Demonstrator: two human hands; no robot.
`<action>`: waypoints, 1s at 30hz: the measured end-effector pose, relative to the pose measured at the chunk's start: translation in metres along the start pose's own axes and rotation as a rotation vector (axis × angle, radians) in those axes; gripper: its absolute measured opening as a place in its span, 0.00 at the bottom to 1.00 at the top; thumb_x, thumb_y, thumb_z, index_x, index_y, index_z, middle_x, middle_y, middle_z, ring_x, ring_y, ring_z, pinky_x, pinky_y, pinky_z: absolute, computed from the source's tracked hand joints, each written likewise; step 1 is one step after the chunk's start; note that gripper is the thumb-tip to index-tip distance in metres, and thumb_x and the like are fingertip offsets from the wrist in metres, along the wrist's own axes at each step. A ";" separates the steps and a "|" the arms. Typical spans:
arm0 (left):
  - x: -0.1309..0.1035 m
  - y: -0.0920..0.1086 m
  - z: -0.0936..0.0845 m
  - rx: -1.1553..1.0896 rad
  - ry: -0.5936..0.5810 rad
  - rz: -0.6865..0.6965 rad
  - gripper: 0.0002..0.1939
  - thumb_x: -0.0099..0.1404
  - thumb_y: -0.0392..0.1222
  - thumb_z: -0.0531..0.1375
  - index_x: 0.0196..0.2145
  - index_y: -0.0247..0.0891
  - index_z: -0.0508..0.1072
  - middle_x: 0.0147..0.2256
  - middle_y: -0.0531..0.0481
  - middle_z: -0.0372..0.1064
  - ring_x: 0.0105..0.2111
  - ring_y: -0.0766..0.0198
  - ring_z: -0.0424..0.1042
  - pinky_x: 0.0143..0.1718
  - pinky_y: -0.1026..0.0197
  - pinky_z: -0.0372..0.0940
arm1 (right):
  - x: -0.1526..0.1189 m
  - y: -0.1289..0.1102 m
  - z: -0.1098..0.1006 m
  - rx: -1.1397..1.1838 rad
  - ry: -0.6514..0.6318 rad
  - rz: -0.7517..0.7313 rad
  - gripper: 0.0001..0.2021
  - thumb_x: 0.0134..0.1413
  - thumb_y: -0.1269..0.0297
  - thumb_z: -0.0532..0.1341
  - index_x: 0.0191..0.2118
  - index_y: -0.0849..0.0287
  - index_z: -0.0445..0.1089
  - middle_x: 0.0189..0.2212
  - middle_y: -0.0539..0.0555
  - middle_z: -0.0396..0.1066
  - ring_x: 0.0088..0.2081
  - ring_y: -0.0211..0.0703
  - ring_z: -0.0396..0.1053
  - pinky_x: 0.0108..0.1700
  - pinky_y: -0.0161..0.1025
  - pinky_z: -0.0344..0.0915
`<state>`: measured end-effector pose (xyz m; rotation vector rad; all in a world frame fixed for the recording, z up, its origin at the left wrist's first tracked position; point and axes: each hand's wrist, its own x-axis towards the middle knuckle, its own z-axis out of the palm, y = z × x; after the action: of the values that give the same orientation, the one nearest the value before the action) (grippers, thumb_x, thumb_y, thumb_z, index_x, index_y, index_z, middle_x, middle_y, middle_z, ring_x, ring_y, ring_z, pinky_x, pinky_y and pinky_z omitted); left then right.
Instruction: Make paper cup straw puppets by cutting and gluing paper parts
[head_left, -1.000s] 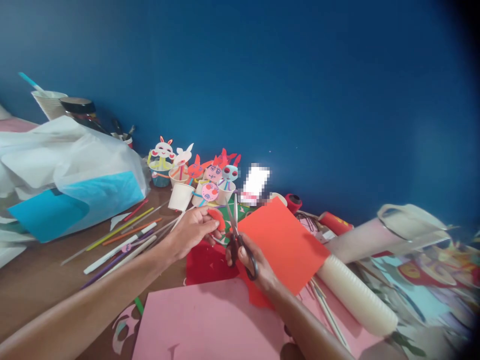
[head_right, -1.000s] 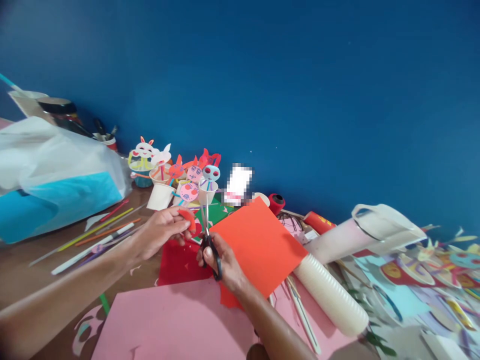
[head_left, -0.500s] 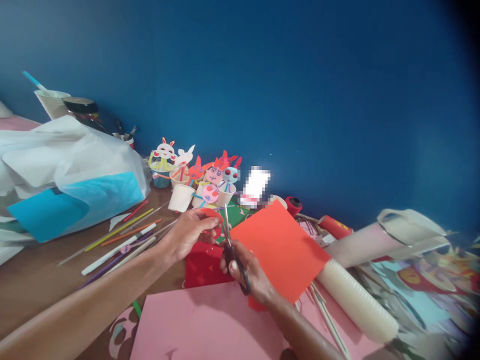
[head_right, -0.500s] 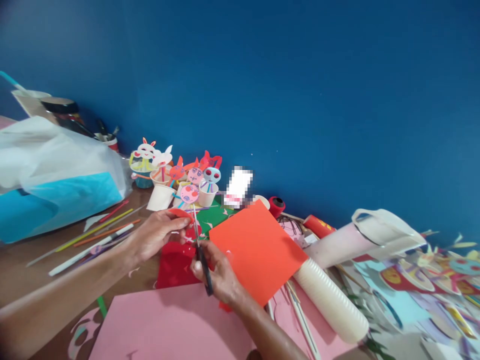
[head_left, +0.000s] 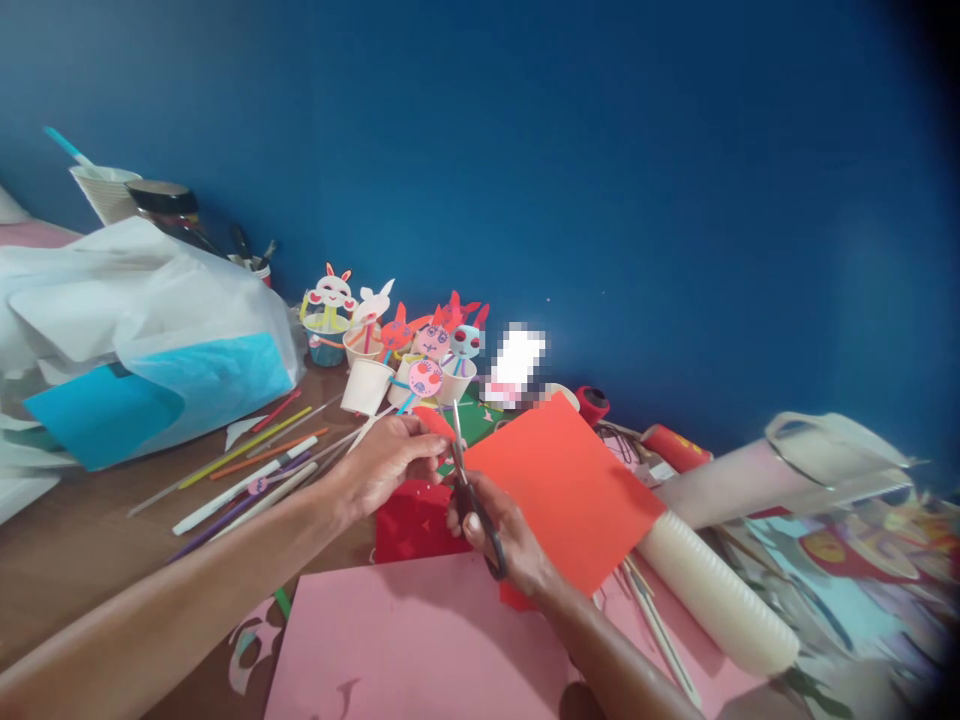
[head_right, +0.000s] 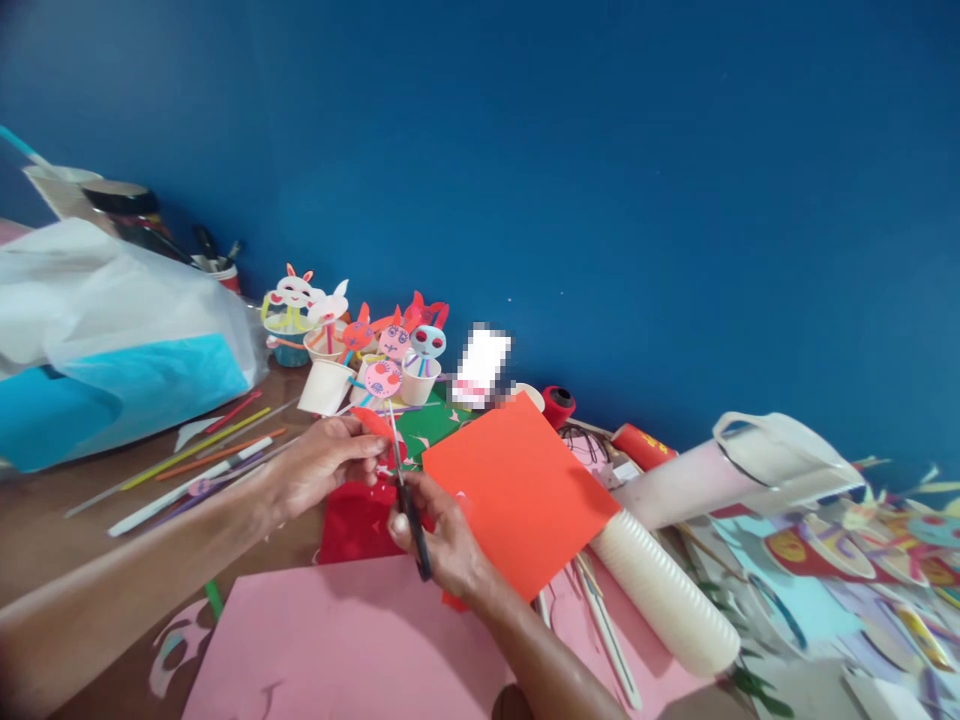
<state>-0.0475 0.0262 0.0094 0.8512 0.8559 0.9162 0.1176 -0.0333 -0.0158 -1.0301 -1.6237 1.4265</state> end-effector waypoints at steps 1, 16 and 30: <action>0.000 0.000 0.000 0.009 -0.008 -0.006 0.05 0.49 0.34 0.61 0.21 0.31 0.68 0.14 0.54 0.65 0.16 0.71 0.63 0.20 0.66 0.63 | 0.000 0.001 0.000 -0.008 0.002 0.003 0.26 0.47 0.44 0.55 0.45 0.60 0.59 0.27 0.52 0.62 0.29 0.38 0.59 0.32 0.37 0.56; 0.000 0.002 -0.001 0.109 -0.019 -0.029 0.04 0.49 0.32 0.60 0.20 0.31 0.68 0.14 0.55 0.64 0.15 0.71 0.63 0.20 0.65 0.64 | -0.003 0.011 -0.008 -0.118 0.044 0.010 0.21 0.50 0.53 0.57 0.47 0.59 0.60 0.25 0.49 0.60 0.26 0.36 0.57 0.29 0.34 0.57; -0.001 0.002 -0.001 0.010 -0.034 -0.066 0.06 0.53 0.33 0.60 0.21 0.31 0.66 0.23 0.49 0.70 0.20 0.70 0.68 0.24 0.67 0.65 | -0.003 0.011 -0.006 -0.067 0.053 0.012 0.23 0.49 0.48 0.55 0.46 0.59 0.60 0.25 0.50 0.60 0.26 0.36 0.57 0.29 0.34 0.56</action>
<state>-0.0495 0.0264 0.0110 0.8400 0.8552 0.8384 0.1258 -0.0327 -0.0259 -1.1084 -1.6391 1.3491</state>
